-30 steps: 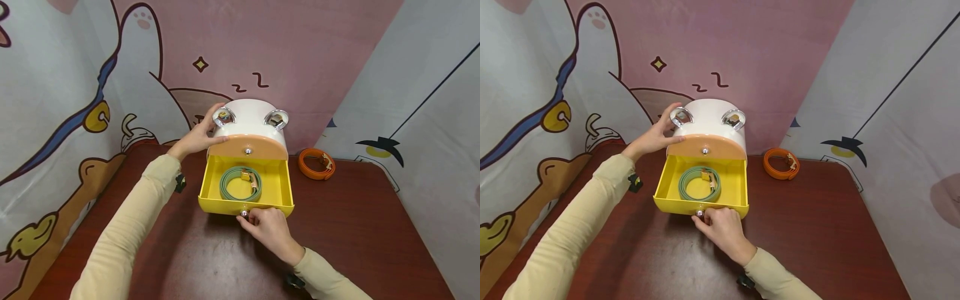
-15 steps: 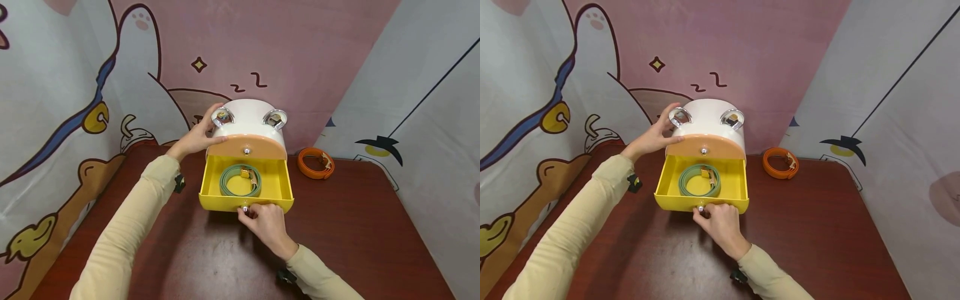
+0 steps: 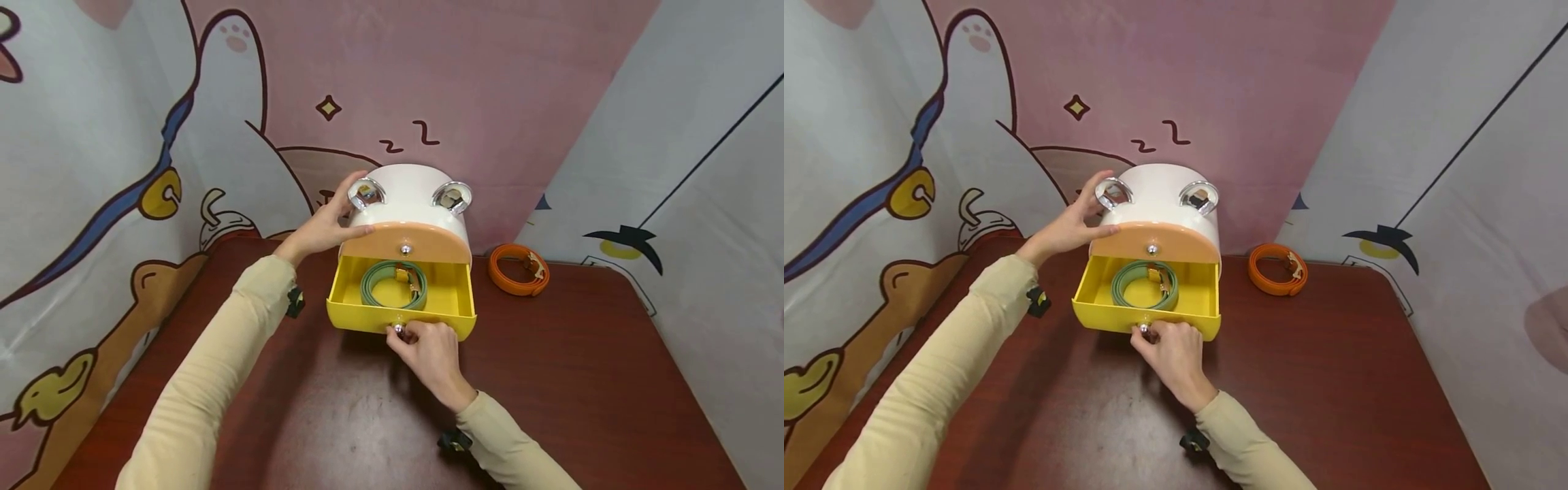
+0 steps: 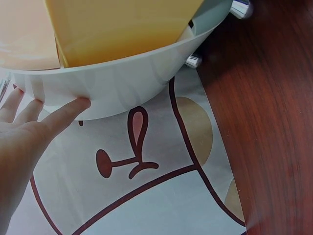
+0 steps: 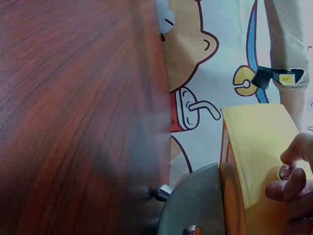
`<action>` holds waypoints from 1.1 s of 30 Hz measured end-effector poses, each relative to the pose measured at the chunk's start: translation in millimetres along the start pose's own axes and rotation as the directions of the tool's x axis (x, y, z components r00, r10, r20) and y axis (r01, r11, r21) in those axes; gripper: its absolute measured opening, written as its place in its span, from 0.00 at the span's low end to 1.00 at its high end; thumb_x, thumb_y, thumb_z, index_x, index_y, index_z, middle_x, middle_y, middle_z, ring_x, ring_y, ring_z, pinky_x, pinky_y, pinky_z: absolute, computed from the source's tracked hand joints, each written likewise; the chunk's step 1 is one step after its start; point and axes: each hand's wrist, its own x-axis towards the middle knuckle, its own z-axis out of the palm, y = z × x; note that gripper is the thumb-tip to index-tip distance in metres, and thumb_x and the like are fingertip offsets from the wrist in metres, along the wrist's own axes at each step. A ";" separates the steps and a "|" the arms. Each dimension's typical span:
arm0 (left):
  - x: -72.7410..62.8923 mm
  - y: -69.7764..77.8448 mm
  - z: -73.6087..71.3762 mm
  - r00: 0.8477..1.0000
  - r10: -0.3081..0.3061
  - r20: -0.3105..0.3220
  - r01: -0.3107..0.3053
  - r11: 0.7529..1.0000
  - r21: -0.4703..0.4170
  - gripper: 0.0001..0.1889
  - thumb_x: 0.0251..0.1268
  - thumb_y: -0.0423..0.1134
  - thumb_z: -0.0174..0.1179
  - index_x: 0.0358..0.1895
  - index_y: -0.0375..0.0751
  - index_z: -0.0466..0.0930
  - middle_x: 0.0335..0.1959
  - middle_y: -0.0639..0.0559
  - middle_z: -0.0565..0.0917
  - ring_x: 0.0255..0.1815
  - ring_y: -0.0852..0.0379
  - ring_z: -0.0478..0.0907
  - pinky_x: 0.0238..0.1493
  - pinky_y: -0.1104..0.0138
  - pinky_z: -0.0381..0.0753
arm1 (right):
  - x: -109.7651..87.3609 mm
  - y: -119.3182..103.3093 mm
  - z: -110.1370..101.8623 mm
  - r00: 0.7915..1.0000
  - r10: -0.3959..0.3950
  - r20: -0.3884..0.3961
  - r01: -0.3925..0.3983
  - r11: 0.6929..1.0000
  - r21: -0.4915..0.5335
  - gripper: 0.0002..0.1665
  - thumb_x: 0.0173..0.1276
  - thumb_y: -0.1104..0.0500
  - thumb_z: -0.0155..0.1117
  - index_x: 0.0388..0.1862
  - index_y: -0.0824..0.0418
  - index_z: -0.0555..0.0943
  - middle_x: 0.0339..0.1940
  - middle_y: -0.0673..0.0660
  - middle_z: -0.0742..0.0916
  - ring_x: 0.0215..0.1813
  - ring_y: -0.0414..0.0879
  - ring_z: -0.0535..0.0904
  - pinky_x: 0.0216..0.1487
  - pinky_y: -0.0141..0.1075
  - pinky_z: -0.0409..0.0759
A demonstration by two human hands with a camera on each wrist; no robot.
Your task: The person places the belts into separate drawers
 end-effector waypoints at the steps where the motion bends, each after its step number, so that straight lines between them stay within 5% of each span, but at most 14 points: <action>1: -0.1 -0.1 0.3 1.000 -0.002 0.000 0.002 1.000 0.004 0.48 0.64 0.36 0.64 0.78 0.53 0.38 0.70 0.35 0.63 0.67 0.36 0.63 0.63 0.45 0.64 | 0.1 -0.2 0.6 1.000 0.005 -0.002 -0.005 1.000 0.001 0.28 0.54 0.52 0.72 0.06 0.47 0.64 0.07 0.39 0.64 0.11 0.34 0.61 0.14 0.30 0.57; 10: 0.0 -2.8 -0.6 1.000 -0.002 -0.008 0.002 1.000 0.019 0.48 0.64 0.35 0.64 0.78 0.52 0.38 0.72 0.35 0.59 0.68 0.34 0.62 0.63 0.44 0.63 | 6.3 0.8 6.6 0.999 0.050 -0.011 -0.050 0.999 0.011 0.29 0.54 0.50 0.73 0.05 0.47 0.64 0.07 0.40 0.63 0.11 0.36 0.61 0.15 0.32 0.57; 19: 12.3 -35.5 0.2 1.000 0.014 -0.018 -0.014 1.000 0.012 0.50 0.62 0.41 0.67 0.77 0.66 0.38 0.73 0.44 0.60 0.68 0.38 0.63 0.61 0.44 0.65 | 15.1 7.6 12.1 0.993 0.113 -0.037 -0.113 0.994 0.011 0.26 0.53 0.49 0.74 0.05 0.48 0.68 0.06 0.40 0.68 0.12 0.39 0.66 0.15 0.34 0.61; 25: 12.4 -38.0 0.6 0.999 0.020 -0.028 -0.020 1.000 0.023 0.50 0.62 0.43 0.67 0.75 0.75 0.39 0.73 0.46 0.61 0.67 0.40 0.65 0.61 0.44 0.65 | 18.2 9.2 13.9 0.991 0.132 -0.035 -0.131 0.991 0.019 0.25 0.54 0.50 0.72 0.06 0.48 0.69 0.07 0.40 0.68 0.12 0.39 0.66 0.15 0.34 0.61; 33: 13.3 -38.0 1.4 1.000 0.015 -0.021 -0.015 1.000 0.006 0.50 0.61 0.43 0.68 0.75 0.75 0.39 0.68 0.42 0.68 0.68 0.42 0.64 0.62 0.42 0.63 | 21.5 13.1 16.6 0.989 0.139 -0.049 -0.138 0.990 0.020 0.24 0.54 0.51 0.71 0.06 0.49 0.70 0.07 0.41 0.69 0.12 0.39 0.66 0.15 0.34 0.61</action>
